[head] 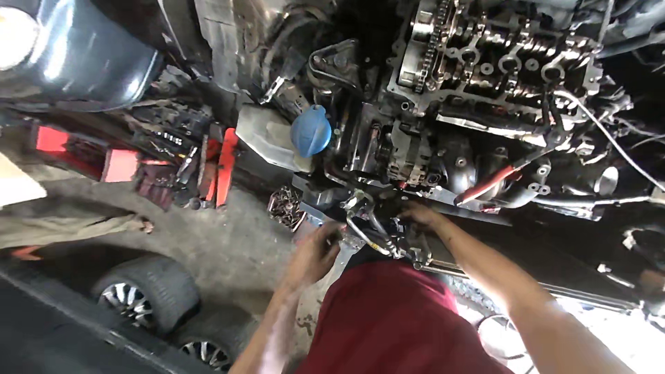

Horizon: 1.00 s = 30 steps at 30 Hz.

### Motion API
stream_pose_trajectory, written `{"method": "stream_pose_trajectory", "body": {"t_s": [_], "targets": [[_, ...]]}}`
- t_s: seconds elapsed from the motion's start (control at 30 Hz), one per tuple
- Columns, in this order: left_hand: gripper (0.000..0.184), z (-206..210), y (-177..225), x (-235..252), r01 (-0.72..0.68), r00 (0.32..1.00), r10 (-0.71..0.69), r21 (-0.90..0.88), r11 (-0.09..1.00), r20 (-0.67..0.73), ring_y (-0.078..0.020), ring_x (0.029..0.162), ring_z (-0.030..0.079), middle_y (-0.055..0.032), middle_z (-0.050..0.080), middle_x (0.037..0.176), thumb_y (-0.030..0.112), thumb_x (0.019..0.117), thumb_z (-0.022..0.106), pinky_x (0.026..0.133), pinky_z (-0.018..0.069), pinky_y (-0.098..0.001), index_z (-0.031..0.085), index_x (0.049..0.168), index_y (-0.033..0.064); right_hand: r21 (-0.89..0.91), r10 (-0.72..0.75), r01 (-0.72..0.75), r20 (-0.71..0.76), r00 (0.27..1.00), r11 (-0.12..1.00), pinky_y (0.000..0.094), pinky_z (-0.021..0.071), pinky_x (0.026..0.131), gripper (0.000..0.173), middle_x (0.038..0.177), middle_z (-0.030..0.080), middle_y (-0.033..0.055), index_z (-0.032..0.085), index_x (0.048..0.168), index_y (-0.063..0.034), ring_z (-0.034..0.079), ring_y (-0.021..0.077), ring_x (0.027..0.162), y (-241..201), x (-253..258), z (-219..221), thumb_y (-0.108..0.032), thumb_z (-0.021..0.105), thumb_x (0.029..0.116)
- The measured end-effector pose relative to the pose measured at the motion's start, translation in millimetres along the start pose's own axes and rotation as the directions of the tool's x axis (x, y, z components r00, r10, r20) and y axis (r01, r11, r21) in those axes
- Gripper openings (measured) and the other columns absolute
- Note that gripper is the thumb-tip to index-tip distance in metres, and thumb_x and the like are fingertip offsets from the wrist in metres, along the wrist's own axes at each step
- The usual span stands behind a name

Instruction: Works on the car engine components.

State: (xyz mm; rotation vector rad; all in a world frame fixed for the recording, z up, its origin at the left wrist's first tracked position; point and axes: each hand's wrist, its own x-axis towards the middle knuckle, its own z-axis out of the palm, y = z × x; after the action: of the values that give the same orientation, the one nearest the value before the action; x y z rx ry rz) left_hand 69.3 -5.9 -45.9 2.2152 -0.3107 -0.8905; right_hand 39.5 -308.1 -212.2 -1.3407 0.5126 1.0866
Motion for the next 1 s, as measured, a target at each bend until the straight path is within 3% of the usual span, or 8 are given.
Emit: {"method": "stream_pose_trajectory", "body": {"t_s": [0.1,0.27,0.33,0.43,0.57,0.73,0.9,1.0], "targets": [[0.043,9.1,7.0,38.1,0.025,0.996,-0.033,0.095,0.995,0.079,-0.0254,0.111,0.066,-0.02,0.065,0.126,0.004,0.095,0.054,0.098,0.0544,-0.0408,0.058,0.137,-0.0023,0.013,-0.016,0.016,-0.004,1.0,1.0,0.037,0.0529,0.093,0.049,0.13,0.06,0.0186,0.048,0.147,-0.0029,0.062,0.0195,0.106,1.5,-1.3,0.6,-0.008,0.061,0.1],[0.038,22.8,17.1,89.8,0.051,0.966,-0.145,0.391,0.919,0.214,-0.0396,0.136,0.051,-0.0307,0.055,0.14,0.008,0.1006,0.053,0.117,0.0383,-0.0484,0.057,0.134,-0.0099,-0.087,-0.009,0.009,0.001,1.0,0.996,0.0438,0.0517,0.094,0.052,0.129,0.061,0.0212,0.048,0.147,-0.0048,0.062,0.0254,0.109,4.4,0.8,-0.3,-0.01,0.065,0.0982],[0.036,28.5,18.4,106.4,0.038,0.958,-0.144,0.388,0.921,0.247,-0.0338,0.132,0.056,-0.0248,0.062,0.134,0.01,0.0996,0.057,0.114,0.0415,-0.0482,0.06,0.133,-0.0049,-0.127,-0.039,0.04,0.013,0.999,0.991,0.0474,0.0505,0.099,0.054,0.133,0.059,0.0228,0.047,0.149,-0.0043,0.062,0.0293,0.115,6.6,3.6,-1.2,-0.009,0.066,0.098],[0.047,39.8,-2.7,132.3,0.02,0.948,-0.068,0.154,0.988,0.312,-0.0231,0.12,0.063,-0.0156,0.065,0.13,0.008,0.0958,0.065,0.106,0.0489,-0.0447,0.057,0.142,0.0058,-0.135,-0.05,0.053,0.024,0.998,0.989,0.0491,0.0498,0.101,0.062,0.14,0.056,0.0239,0.042,0.154,-0.0073,0.061,0.0317,0.119,-0.9,-5.1,0.5,-0.004,0.065,0.0965],[0.043,42.4,-8.1,149.5,0.169,0.867,-0.265,0.253,0.953,0.421,-0.03,0.106,0.063,-0.0232,0.064,0.124,0.007,0.0946,0.069,0.092,0.0511,-0.0481,0.058,0.136,0.0009,-0.171,-0.049,0.056,0.044,0.998,0.984,0.0501,0.0472,0.104,0.061,0.143,0.054,0.024,0.042,0.154,-0.0072,0.058,0.0325,0.124,-7.3,-12.3,-2.4,-0.005,0.065,0.0974],[0.054,59.5,13.1,182.2,-0.161,0.798,-0.04,0.277,0.947,0.602,-0.0363,0.103,0.068,-0.0201,0.068,0.12,-0.003,0.0881,0.07,0.089,0.0536,-0.0576,0.059,0.139,0.0118,-0.211,-0.074,0.084,0.053,0.996,0.974,0.0522,0.0477,0.102,0.059,0.139,0.056,0.0242,0.047,0.151,-0.007,0.06,0.0333,0.121,-0.9,-6.7,-4.8,-0.005,0.067,0.0951],[0.06,70.9,-8.3,193.8,-0.21,0.79,-0.06,0.361,0.909,0.61,-0.0361,0.106,0.068,-0.0185,0.069,0.121,0.005,0.0843,0.074,0.091,0.0531,-0.0604,0.057,0.141,0.0148,-0.229,-0.1,0.113,0.068,0.993,0.967,0.0516,0.0491,0.099,0.064,0.138,0.057,0.0228,0.046,0.152,-0.0104,0.061,0.0317,0.117,-0.6,-8.7,-5.2,0.001,0.064,0.092],[0.06,64.7,18.6,190.1,-0.181,0.768,-0.128,0.404,0.897,0.628,-0.0392,0.108,0.066,-0.0208,0.068,0.122,0.002,0.086,0.073,0.092,0.0508,-0.0619,0.056,0.142,0.0124,-0.248,-0.103,0.116,0.065,0.993,0.962,0.0538,0.0489,0.098,0.062,0.138,0.057,0.0239,0.046,0.151,-0.0094,0.06,0.0338,0.117,1.2,-5.9,-5.7,0.0,0.065,0.0924]]}}
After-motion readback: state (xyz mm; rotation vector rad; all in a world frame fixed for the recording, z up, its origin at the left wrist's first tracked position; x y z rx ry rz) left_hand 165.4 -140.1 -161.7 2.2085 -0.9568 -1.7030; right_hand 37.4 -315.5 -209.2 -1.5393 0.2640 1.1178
